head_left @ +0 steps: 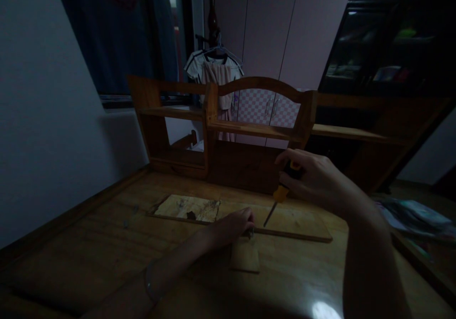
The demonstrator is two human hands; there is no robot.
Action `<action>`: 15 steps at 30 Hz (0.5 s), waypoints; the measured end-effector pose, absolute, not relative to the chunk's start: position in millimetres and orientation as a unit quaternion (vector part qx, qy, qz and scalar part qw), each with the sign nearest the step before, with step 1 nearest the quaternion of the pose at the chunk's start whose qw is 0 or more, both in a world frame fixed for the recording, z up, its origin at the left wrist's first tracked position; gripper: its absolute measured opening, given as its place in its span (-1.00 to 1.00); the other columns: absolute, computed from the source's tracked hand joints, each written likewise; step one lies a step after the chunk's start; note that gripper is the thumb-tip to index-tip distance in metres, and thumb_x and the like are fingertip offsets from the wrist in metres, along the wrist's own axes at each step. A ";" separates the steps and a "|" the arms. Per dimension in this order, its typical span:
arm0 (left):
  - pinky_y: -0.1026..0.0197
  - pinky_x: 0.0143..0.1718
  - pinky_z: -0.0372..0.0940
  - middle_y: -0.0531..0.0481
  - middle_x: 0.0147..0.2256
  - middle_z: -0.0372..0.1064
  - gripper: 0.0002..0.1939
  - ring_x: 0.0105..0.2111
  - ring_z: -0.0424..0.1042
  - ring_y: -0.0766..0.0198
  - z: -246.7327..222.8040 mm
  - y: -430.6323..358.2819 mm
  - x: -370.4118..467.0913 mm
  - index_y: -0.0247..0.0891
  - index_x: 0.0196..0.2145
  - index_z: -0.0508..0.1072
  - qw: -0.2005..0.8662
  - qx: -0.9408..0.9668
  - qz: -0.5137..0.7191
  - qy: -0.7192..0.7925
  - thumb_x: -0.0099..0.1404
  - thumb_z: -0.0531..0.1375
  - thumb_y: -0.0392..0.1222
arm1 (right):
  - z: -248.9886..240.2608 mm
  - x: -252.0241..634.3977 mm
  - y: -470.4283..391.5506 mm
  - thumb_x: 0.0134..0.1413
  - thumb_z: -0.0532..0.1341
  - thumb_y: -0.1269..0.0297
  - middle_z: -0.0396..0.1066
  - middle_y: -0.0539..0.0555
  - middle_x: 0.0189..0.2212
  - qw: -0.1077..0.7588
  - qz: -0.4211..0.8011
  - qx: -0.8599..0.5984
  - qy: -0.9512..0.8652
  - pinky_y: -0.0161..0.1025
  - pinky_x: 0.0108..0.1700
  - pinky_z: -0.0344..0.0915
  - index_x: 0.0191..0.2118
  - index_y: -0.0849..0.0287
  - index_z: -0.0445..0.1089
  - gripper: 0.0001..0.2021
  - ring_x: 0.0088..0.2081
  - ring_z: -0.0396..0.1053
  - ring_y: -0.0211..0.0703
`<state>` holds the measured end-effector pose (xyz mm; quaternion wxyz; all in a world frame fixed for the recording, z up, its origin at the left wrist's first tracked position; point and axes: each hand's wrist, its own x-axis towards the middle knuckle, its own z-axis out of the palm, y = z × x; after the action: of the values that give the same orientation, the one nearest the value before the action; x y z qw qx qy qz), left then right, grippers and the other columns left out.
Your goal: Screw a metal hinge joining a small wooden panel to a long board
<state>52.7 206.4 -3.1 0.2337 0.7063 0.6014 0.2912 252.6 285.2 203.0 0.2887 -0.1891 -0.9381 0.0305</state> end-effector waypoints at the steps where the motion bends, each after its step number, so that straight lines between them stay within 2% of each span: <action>1: 0.26 -0.28 0.18 -0.01 -0.25 0.39 -0.90 -0.30 0.37 0.27 -3.4 206.5 53.1 -0.25 -0.19 0.33 0.231 0.704 0.290 0.605 0.41 0.06 -0.19 | 202.6 252.0 284.4 0.09 0.20 0.31 0.44 -0.04 -0.30 0.285 0.031 -0.191 -0.939 -0.30 -0.27 0.20 -0.17 0.09 0.41 -0.84 -0.35 0.36 -0.28; 4: 0.25 -0.23 0.22 -0.03 -0.19 0.40 -0.86 -0.25 0.39 0.25 -4.5 206.8 52.3 -0.24 -0.11 0.36 0.218 0.717 0.293 0.594 0.40 0.09 -0.21 | 202.4 251.5 283.2 0.10 0.19 0.31 0.43 -0.04 -0.31 0.285 0.031 -0.192 -0.939 -0.31 -0.29 0.20 -0.19 0.10 0.40 -0.85 -0.37 0.36 -0.29; 8: 0.26 -0.10 0.25 -0.07 -0.04 0.34 -0.71 -0.11 0.40 0.23 -4.9 206.1 46.1 -0.17 0.08 0.36 0.203 0.757 0.295 0.547 0.43 0.07 -0.25 | 202.0 251.9 285.0 0.11 0.18 0.30 0.43 -0.04 -0.32 0.290 0.033 -0.187 -0.938 -0.32 -0.31 0.20 -0.18 0.11 0.39 -0.85 -0.39 0.36 -0.29; 12: 0.31 -0.16 0.26 -0.07 -0.12 0.31 -0.75 -0.18 0.40 0.28 -6.5 205.7 39.8 -0.20 -0.07 0.49 0.198 0.775 0.282 0.531 0.46 0.04 -0.23 | 201.8 252.6 285.4 0.10 0.18 0.32 0.43 -0.02 -0.29 0.292 0.040 -0.186 -0.937 -0.31 -0.30 0.22 -0.18 0.12 0.39 -0.85 -0.38 0.36 -0.29; 15: 0.32 -0.17 0.25 -0.05 -0.14 0.31 -0.77 -0.17 0.39 0.29 -7.8 206.2 39.2 -0.18 -0.13 0.50 0.191 0.775 0.291 0.527 0.46 0.04 -0.21 | 202.3 253.5 283.9 0.10 0.18 0.33 0.42 -0.02 -0.28 0.291 0.042 -0.187 -0.937 -0.31 -0.30 0.22 -0.17 0.11 0.39 -0.84 -0.37 0.37 -0.28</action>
<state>39.2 206.2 -7.8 0.1915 0.7754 0.5268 0.2908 253.5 283.9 202.3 0.2910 -0.1872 -0.9373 0.0418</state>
